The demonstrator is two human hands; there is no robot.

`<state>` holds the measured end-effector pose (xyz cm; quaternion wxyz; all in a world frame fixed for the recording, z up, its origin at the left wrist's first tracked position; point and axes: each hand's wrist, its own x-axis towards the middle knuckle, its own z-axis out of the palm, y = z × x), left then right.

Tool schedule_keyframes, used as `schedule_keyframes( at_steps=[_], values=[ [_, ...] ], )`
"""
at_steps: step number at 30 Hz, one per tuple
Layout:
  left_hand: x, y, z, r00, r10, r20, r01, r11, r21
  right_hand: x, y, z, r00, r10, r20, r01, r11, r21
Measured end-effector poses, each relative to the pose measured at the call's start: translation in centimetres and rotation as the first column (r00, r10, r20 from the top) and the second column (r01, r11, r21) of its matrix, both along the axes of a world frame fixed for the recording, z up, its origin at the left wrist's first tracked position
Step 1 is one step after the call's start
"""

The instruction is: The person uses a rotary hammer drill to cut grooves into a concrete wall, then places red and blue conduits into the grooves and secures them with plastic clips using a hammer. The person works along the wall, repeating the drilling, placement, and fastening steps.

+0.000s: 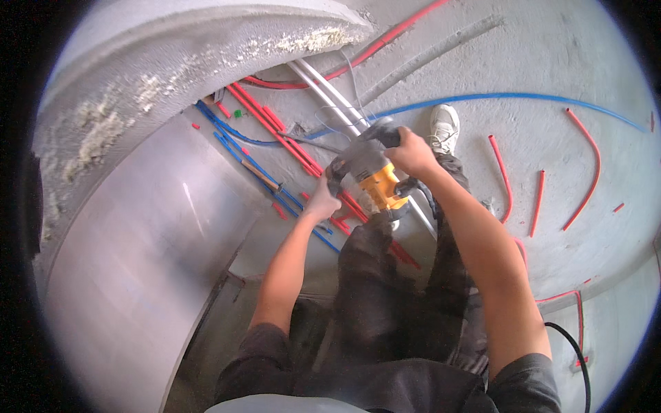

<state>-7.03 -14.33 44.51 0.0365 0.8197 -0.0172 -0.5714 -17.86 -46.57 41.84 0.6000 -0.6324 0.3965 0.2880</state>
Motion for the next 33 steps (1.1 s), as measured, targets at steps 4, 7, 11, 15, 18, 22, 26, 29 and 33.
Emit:
schedule_keyframes(
  at_steps=[4, 7, 11, 15, 18, 22, 26, 29, 33],
  values=[
    [-1.3, 11.1, -0.5, 0.984, 0.177, -0.015, -0.172, 0.974, 0.149, 1.1, 7.4, -4.5, 0.976, 0.215, -0.027, -0.214, 0.976, 0.026],
    [-1.7, 20.9, -3.6, 0.940, 0.333, 0.070, -0.340, 0.902, 0.266, 2.0, 12.0, -8.0, 0.898, 0.439, 0.008, -0.439, 0.898, -0.044],
    [-4.2, 34.9, -9.6, 0.775, 0.588, 0.233, -0.632, 0.727, 0.268, 2.5, 15.6, -13.0, 0.811, 0.582, -0.057, -0.584, 0.800, -0.135],
    [-7.0, 45.9, -16.3, 0.577, 0.769, 0.275, -0.817, 0.550, 0.176, 4.8, 19.6, -18.0, 0.699, 0.710, -0.079, -0.705, 0.666, -0.245],
    [-10.6, 50.8, -20.8, 0.431, 0.788, 0.439, -0.873, 0.488, -0.020, 8.8, 25.2, -22.4, 0.636, 0.770, 0.056, -0.719, 0.617, -0.321],
    [-11.5, 53.2, -23.8, 0.570, 0.786, 0.240, -0.821, 0.536, 0.197, 14.0, 32.7, -27.1, 0.405, 0.897, 0.178, -0.820, 0.443, -0.364],
    [-3.9, 52.8, -23.5, 0.951, 0.262, 0.167, -0.309, 0.856, 0.415, 19.5, 39.1, -30.7, 0.294, 0.900, 0.323, -0.790, 0.419, -0.448],
    [8.7, 50.2, -27.3, 0.747, 0.318, 0.585, -0.394, 0.919, 0.004, 22.5, 42.9, -32.3, 0.316, 0.867, 0.385, -0.728, 0.482, -0.488],
    [29.4, 42.7, -36.9, 0.359, 0.302, 0.883, -0.073, 0.952, -0.296, 23.1, 43.4, -32.2, 0.370, 0.768, 0.523, -0.668, 0.611, -0.425]
  ],
)
